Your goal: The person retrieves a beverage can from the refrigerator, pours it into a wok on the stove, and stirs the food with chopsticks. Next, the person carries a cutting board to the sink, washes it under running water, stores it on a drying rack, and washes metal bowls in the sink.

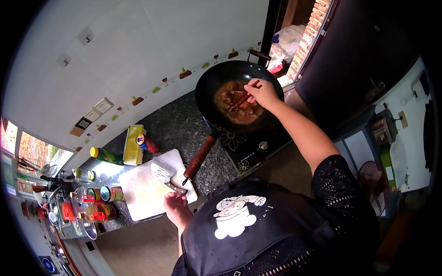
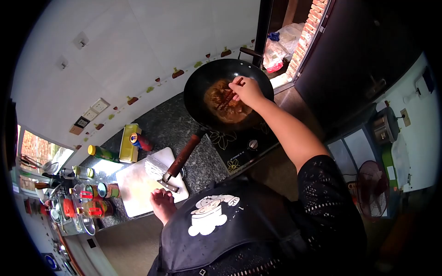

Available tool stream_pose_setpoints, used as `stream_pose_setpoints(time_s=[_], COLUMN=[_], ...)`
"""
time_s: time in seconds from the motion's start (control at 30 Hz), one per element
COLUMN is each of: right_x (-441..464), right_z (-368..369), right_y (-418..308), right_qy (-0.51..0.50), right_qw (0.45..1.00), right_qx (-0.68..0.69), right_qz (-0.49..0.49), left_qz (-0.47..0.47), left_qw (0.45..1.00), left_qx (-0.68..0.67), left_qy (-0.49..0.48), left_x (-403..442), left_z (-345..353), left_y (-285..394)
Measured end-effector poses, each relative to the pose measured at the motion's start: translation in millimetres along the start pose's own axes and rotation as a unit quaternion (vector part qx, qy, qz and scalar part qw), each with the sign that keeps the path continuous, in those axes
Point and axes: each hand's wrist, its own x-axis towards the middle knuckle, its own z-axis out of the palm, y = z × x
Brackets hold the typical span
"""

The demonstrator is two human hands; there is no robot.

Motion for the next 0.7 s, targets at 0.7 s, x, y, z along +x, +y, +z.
stream_pose_setpoints(time_s=[0.7], right_x=[46], right_z=[5], right_y=[0], right_qy=[-0.011], right_qw=[0.996], right_qx=[-0.065], right_qz=[-0.062], left_qz=[0.032], left_qw=[0.998], left_qx=[-0.019], left_qy=[0.040], left_x=[-17], left_z=[-13], left_y=[-4])
